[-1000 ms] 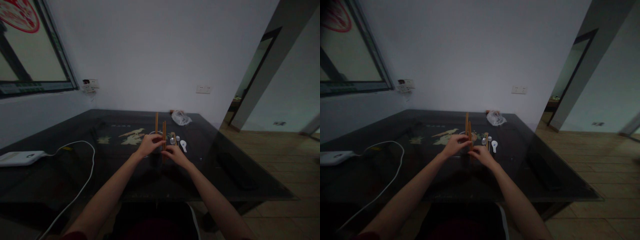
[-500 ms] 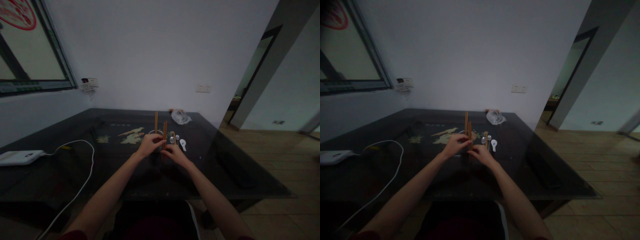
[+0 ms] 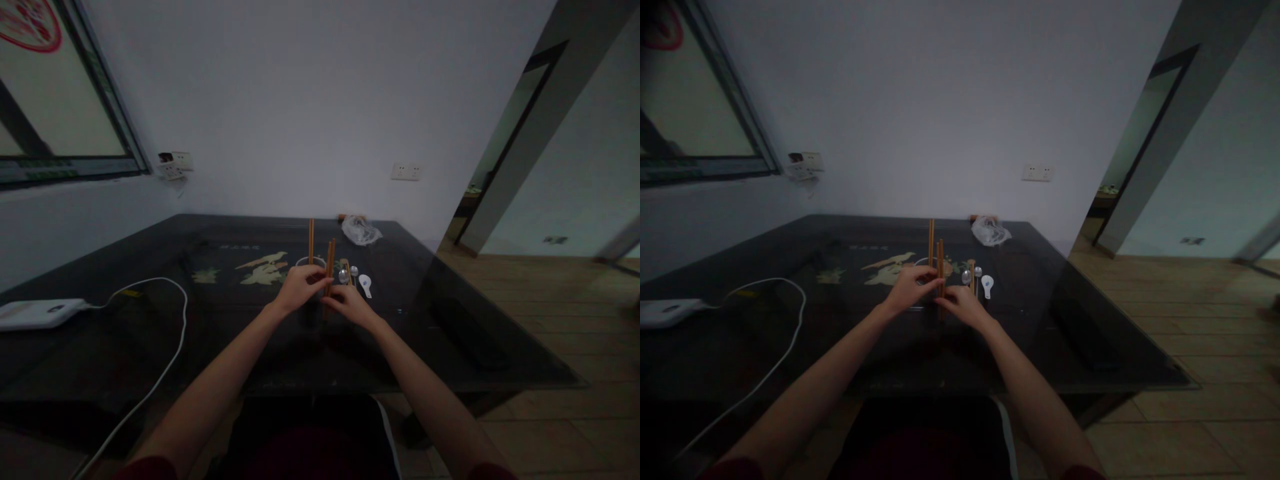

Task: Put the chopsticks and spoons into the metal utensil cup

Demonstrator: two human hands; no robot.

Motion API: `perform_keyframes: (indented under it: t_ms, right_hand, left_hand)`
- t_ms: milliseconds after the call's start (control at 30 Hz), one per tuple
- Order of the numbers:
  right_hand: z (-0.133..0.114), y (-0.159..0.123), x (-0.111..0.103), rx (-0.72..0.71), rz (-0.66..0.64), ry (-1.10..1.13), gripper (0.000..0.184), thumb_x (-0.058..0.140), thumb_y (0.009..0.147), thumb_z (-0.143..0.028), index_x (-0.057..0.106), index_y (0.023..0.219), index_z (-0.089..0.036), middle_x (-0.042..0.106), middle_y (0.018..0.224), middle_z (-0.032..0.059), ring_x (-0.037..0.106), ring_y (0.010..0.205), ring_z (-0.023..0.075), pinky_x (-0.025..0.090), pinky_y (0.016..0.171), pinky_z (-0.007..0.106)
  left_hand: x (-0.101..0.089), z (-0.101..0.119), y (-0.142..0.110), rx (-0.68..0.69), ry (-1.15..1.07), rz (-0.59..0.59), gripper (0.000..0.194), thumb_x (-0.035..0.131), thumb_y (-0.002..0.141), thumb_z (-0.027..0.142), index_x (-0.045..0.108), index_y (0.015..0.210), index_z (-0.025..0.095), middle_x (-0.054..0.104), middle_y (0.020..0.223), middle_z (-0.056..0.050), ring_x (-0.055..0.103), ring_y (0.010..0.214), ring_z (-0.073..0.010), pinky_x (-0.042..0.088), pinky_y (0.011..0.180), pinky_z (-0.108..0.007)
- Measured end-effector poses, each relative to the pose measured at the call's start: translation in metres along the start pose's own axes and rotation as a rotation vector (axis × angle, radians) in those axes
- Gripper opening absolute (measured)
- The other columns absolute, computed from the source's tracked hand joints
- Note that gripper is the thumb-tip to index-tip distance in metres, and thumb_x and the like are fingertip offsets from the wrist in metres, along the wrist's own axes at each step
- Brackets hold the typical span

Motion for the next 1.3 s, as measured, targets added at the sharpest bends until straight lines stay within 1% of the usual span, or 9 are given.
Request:
perform_keyframes:
  t_ms: [367,533,667,767,867,1000,1133,1200,1300]
  right_hand:
    - [0.000,0.000,-0.001,-0.008,0.006,-0.004,0.029,0.057,0.084,-0.040,0.061,0.069,-0.015,0.059,0.061,0.0018,0.053,0.057,0.0143,0.037,0.052,0.024]
    - [0.000,0.000,0.000,-0.010,-0.005,-0.020,0.032,0.056,0.085,-0.041,0.059,0.067,-0.015,0.059,0.060,0.0014,0.052,0.057,0.0136,0.037,0.053,0.023]
    - [0.001,0.000,0.001,0.011,-0.019,-0.002,0.036,0.055,0.084,-0.046,0.060,0.067,-0.015,0.059,0.060,0.0012,0.051,0.056,0.0128,0.038,0.053,0.023]
    - [0.001,0.001,0.002,0.031,-0.037,0.077,0.038,0.054,0.084,-0.050,0.061,0.069,-0.015,0.058,0.060,0.0005,0.052,0.056,0.0127,0.040,0.053,0.023]
    - [0.001,0.001,0.000,0.047,-0.020,0.205,0.040,0.050,0.085,-0.052,0.062,0.076,-0.016,0.061,0.066,0.0012,0.055,0.056,0.0128,0.043,0.053,0.024]
    - [0.004,0.003,-0.012,0.083,0.103,0.307,0.040,0.048,0.085,-0.054,0.061,0.080,-0.016,0.060,0.065,0.0014,0.057,0.054,0.0130,0.047,0.053,0.025]
    - [0.013,0.006,-0.020,0.106,0.244,0.346,0.031,0.054,0.082,-0.048,0.059,0.086,-0.017,0.058,0.069,0.0008,0.057,0.058,0.0130,0.049,0.053,0.025]
    - [0.020,0.008,-0.020,0.115,0.286,0.343,0.029,0.058,0.079,-0.043,0.058,0.092,-0.018,0.058,0.074,0.0012,0.058,0.064,0.0141,0.050,0.054,0.025]
    - [0.030,0.013,-0.016,0.140,0.273,0.292,0.034,0.064,0.075,-0.034,0.055,0.104,-0.019,0.057,0.081,0.0016,0.058,0.072,0.0151,0.051,0.056,0.026]
  left_hand:
    - [0.001,0.002,0.000,0.009,-0.018,-0.001,0.019,0.064,0.078,0.033,0.067,0.080,0.015,0.069,0.078,-0.004,0.062,0.068,-0.0146,0.049,0.064,-0.026]
    - [-0.001,0.005,0.001,0.017,0.015,-0.018,0.020,0.063,0.079,0.035,0.067,0.079,0.015,0.068,0.075,-0.004,0.060,0.064,-0.0137,0.047,0.061,-0.025]
    - [-0.008,0.009,0.002,0.017,0.087,-0.016,0.023,0.062,0.080,0.037,0.067,0.075,0.015,0.067,0.070,-0.003,0.058,0.061,-0.0131,0.045,0.060,-0.024]
    - [-0.019,0.011,0.003,-0.006,0.064,0.022,0.023,0.062,0.079,0.037,0.067,0.075,0.015,0.069,0.072,-0.003,0.059,0.063,-0.0136,0.046,0.061,-0.024]
    - [-0.036,0.013,0.006,-0.039,0.016,0.100,0.023,0.063,0.078,0.037,0.068,0.077,0.014,0.070,0.073,-0.004,0.061,0.064,-0.0141,0.047,0.060,-0.023]
    - [-0.067,0.020,0.016,-0.058,-0.038,0.248,0.024,0.065,0.075,0.038,0.068,0.078,0.014,0.070,0.074,-0.003,0.061,0.062,-0.0132,0.047,0.057,-0.021]
    - [-0.098,0.030,0.032,-0.025,-0.078,0.384,0.024,0.066,0.073,0.038,0.067,0.079,0.014,0.069,0.073,-0.003,0.061,0.062,-0.0120,0.048,0.057,-0.020]
    - [-0.107,0.031,0.043,-0.004,-0.083,0.404,0.024,0.066,0.074,0.037,0.067,0.079,0.014,0.069,0.073,-0.003,0.061,0.062,-0.0116,0.048,0.057,-0.020]
    - [-0.113,0.022,0.061,0.005,-0.076,0.384,0.025,0.064,0.075,0.038,0.067,0.080,0.013,0.069,0.074,-0.004,0.062,0.064,-0.0122,0.049,0.059,-0.021]
Point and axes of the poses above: each hand's wrist, its own y-axis towards the middle knuckle, its own x-axis out of the palm, z = x × y, the point moved 6 cm from there along y, towards the middle knuckle
